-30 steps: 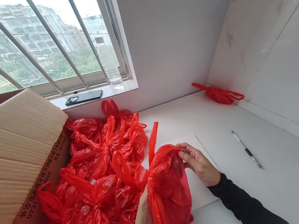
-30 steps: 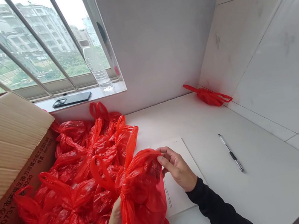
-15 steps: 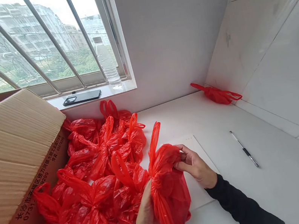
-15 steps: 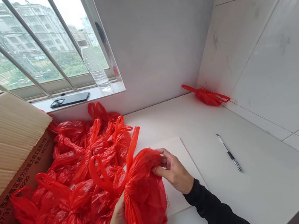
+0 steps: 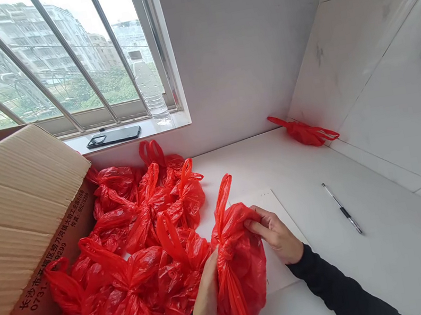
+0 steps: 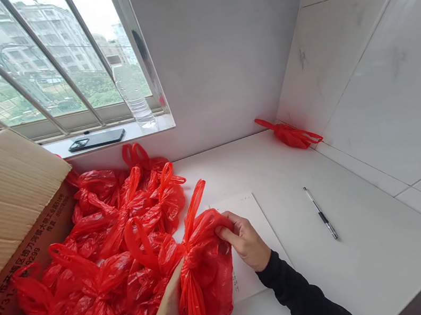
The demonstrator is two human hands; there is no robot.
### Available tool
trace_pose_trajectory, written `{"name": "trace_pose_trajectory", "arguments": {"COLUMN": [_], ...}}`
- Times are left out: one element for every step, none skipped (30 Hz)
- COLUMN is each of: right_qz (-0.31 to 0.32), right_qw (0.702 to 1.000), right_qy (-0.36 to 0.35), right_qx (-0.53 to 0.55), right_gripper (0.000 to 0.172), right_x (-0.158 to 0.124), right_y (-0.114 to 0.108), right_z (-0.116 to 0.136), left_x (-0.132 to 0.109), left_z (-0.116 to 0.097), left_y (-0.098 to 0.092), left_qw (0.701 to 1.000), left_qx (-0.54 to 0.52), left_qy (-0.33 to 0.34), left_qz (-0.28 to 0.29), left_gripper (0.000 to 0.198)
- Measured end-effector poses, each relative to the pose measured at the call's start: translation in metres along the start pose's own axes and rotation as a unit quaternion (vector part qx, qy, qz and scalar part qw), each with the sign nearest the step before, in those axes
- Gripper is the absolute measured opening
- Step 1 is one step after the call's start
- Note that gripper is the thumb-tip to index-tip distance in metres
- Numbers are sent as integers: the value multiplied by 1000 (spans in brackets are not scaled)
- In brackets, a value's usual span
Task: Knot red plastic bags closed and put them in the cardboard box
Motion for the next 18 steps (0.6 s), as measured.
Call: {"name": "trace_pose_trajectory", "arguments": {"right_qz": [-1, -1, 1, 6, 13, 21, 29, 35, 39, 42, 43, 43, 43, 45, 48, 52, 54, 53], "right_qw": [1000, 1000, 1000, 1000, 1000, 1000, 999, 999, 998, 998, 998, 998, 999, 999, 999, 999, 998, 999], "right_qy": [-3, -5, -7, -7, -6, -3, -1, 0, 0, -1, -5, -10, -15, -16, -13, -10, -7, -5], "right_qx": [-2, -4, -3, 1, 8, 17, 27, 36, 44, 47, 46, 40, 30, 20, 14, 11, 10, 9], "right_gripper": [16, 16, 15, 15, 15, 15, 15, 14, 14, 15, 15, 15, 16, 18, 21, 23, 25, 25], "right_x": [0, 0, 0, -1, -1, 0, 0, -1, -1, -1, -1, -2, -2, -3, -3, -4, -4, -4], "right_y": [0, 0, 0, 1, 2, 2, 3, 4, 5, 5, 6, 6, 7, 8, 9, 10, 11, 11], "right_z": [0, 0, 0, 0, -1, -2, -3, -4, -4, -4, -3, -1, 1, 3, 5, 6, 7, 7], "left_x": [-2, -4, -7, -9, -11, -13, -14, -15, -16, -16, -16, -16, -15, -13, -10, -8, -6, -3], "left_z": [2, 3, 4, 3, 3, 3, 3, 4, 4, 5, 5, 5, 5, 4, 2, 0, -1, -2], "left_y": [5, 10, 14, 16, 17, 17, 17, 16, 15, 14, 13, 13, 12, 12, 12, 11, 10, 9], "left_qw": [1000, 999, 997, 996, 996, 995, 994, 994, 994, 994, 994, 995, 996, 997, 999, 1000, 1000, 999], "left_qx": [-11, -23, -34, -43, -51, -57, -62, -65, -64, -61, -57, -53, -47, -37, -23, -4, 18, 40], "left_qy": [-25, -49, -65, -73, -77, -80, -84, -88, -90, -90, -88, -83, -75, -61, -42, -21, -3, 12], "left_qz": [1, 0, -3, -9, -15, -19, -22, -23, -23, -20, -17, -12, -6, 0, 8, 15, 19, 19], "left_gripper": [29, 30, 32, 33, 34, 35, 36, 37, 37, 36, 36, 36, 36, 35, 34, 34, 35, 36]}}
Point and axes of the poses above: each hand's wrist, its own x-axis towards the middle knuckle, its own y-axis out of the palm, z = x × y, the point moved 7 cm from there along x, towards the middle knuckle, and after that the axes turned 3 degrees about -x, right-handed, at the moved point
